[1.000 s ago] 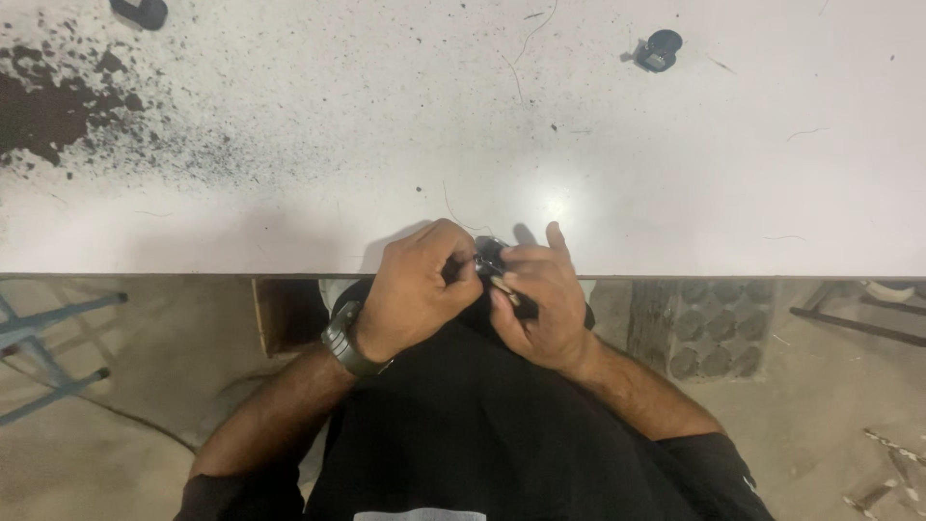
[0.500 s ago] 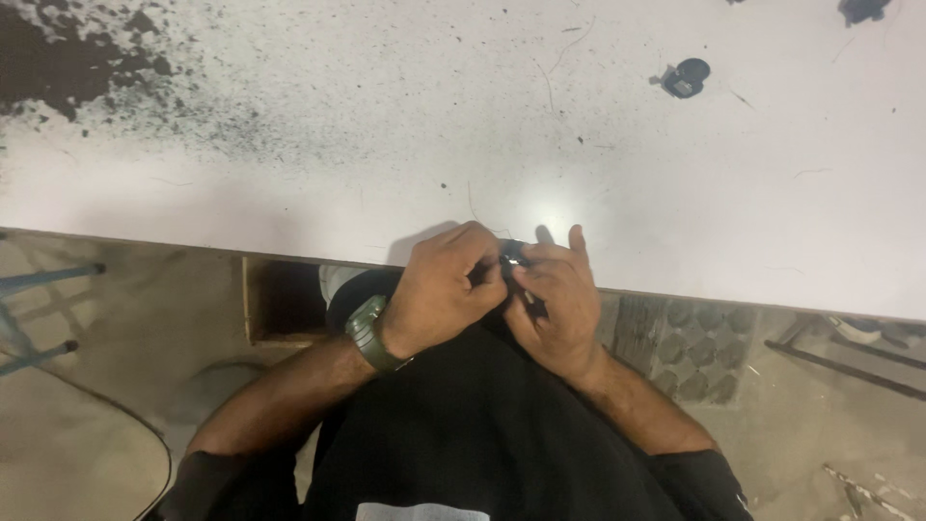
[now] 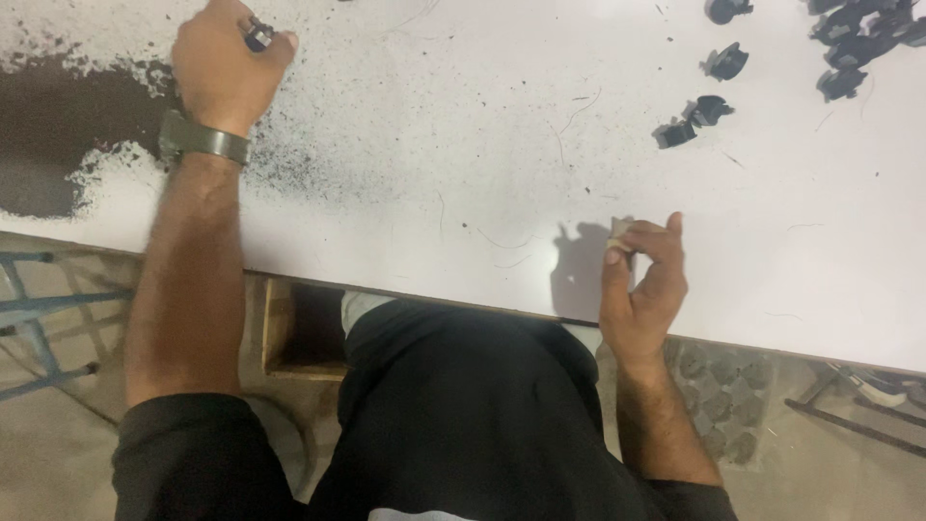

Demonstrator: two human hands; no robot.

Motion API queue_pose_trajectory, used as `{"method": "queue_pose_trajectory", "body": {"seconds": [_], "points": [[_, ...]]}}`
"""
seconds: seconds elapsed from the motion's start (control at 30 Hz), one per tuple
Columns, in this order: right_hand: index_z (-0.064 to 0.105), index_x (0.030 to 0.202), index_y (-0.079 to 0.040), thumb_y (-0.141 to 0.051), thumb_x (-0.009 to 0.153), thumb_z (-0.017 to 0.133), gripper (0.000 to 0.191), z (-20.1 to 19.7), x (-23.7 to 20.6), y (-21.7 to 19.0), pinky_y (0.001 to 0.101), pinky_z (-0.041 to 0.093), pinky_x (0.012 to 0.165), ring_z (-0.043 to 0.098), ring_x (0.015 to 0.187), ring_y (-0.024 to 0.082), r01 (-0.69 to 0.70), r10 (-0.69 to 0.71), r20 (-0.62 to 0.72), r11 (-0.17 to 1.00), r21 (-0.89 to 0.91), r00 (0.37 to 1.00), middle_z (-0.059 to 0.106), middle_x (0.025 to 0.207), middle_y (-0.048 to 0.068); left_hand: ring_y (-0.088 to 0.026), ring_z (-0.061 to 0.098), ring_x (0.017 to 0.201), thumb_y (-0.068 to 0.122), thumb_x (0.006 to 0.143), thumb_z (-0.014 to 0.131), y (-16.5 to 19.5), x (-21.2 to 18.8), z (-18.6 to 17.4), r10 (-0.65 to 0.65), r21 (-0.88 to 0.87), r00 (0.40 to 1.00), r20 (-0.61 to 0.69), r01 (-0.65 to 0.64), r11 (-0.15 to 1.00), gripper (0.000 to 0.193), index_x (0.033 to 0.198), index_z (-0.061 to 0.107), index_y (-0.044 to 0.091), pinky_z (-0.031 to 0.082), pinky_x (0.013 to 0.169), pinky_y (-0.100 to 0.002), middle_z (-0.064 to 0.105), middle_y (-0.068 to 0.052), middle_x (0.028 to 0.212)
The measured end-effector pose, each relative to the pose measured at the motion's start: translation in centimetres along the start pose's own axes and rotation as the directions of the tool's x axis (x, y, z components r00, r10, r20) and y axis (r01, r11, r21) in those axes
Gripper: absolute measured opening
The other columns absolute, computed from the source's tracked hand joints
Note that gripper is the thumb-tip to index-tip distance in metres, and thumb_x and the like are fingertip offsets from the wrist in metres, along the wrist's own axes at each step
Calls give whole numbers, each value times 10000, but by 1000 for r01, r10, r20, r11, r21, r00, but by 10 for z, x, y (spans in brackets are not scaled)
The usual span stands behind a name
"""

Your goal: The person sits at a white workbench and assembles small black plastic housings by hand, pressing small light-colored inserts into each housing. They work on one unit at a time and place finished assemblies in a growing pile on the table.

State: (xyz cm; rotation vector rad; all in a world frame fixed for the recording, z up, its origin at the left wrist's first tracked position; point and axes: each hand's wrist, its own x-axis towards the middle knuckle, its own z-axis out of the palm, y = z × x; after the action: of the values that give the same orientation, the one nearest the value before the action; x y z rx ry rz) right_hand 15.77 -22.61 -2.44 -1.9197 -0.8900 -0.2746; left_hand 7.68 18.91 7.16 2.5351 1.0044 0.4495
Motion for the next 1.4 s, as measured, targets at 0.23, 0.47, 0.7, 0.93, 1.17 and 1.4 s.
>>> {"method": "queue_pose_trajectory", "body": {"seconds": [0.23, 0.47, 0.7, 0.93, 1.17, 1.4], "points": [[698, 1157, -94, -161, 838, 798, 340, 15, -4, -33, 650, 158, 1251, 519, 1248, 324, 153, -81, 292, 960, -234, 953, 567, 1105, 89, -152, 589, 664, 337, 903, 821, 61, -111, 51, 342, -368, 888, 306, -221, 903, 364, 1104, 641, 93, 483, 559, -327, 707, -27, 862], [704, 1235, -85, -282, 757, 870, 543, 39, -12, -49, 714, 134, 1218, 492, 1257, 325, 129, -16, 350, 944, -304, 937, 550, 1174, 113, -185, 691, 783, 340, 821, 871, 80, -189, 77, 458, -450, 877, 144, -354, 820, 429, 1117, 680, 94, 564, 687, -348, 744, -56, 948], [702, 1126, -81, -249, 795, 886, 414, 38, -14, -52, 711, 155, 1241, 503, 1193, 316, 105, -5, 321, 950, -293, 947, 541, 1134, 108, -305, 550, 1311, 189, 880, 801, 55, -188, 73, 786, -188, 618, -16, -774, 604, 362, 1215, 707, 89, 518, 1055, -442, 590, -135, 1418], [713, 1192, -60, -261, 790, 894, 485, 31, -22, -47, 692, 106, 1210, 518, 1165, 316, 129, -44, 312, 958, -258, 949, 564, 1105, 117, -265, 484, 1381, 192, 889, 837, 44, -209, 100, 766, -135, 636, -92, -770, 623, 210, 1060, 741, 116, 349, 1194, -545, 597, -62, 1409], [568, 1147, -32, -23, 895, 755, 314, 32, -44, -42, 639, 56, 1288, 608, 1203, 297, 248, -232, 238, 968, -40, 943, 680, 1094, 110, -250, 504, 1370, 153, 910, 824, 47, -219, 102, 637, -297, 761, -124, -641, 708, 159, 1049, 748, 142, 291, 1236, -543, 606, -49, 1378], [575, 1104, -52, 13, 841, 774, 336, 38, -42, -41, 628, 168, 1283, 628, 1189, 295, 208, -187, 263, 977, -54, 947, 668, 1007, 103, -243, 516, 1369, 124, 922, 813, 48, -218, 104, 633, -348, 763, -129, -633, 692, 126, 1012, 724, 120, 346, 1228, -534, 620, -40, 1362]]}}
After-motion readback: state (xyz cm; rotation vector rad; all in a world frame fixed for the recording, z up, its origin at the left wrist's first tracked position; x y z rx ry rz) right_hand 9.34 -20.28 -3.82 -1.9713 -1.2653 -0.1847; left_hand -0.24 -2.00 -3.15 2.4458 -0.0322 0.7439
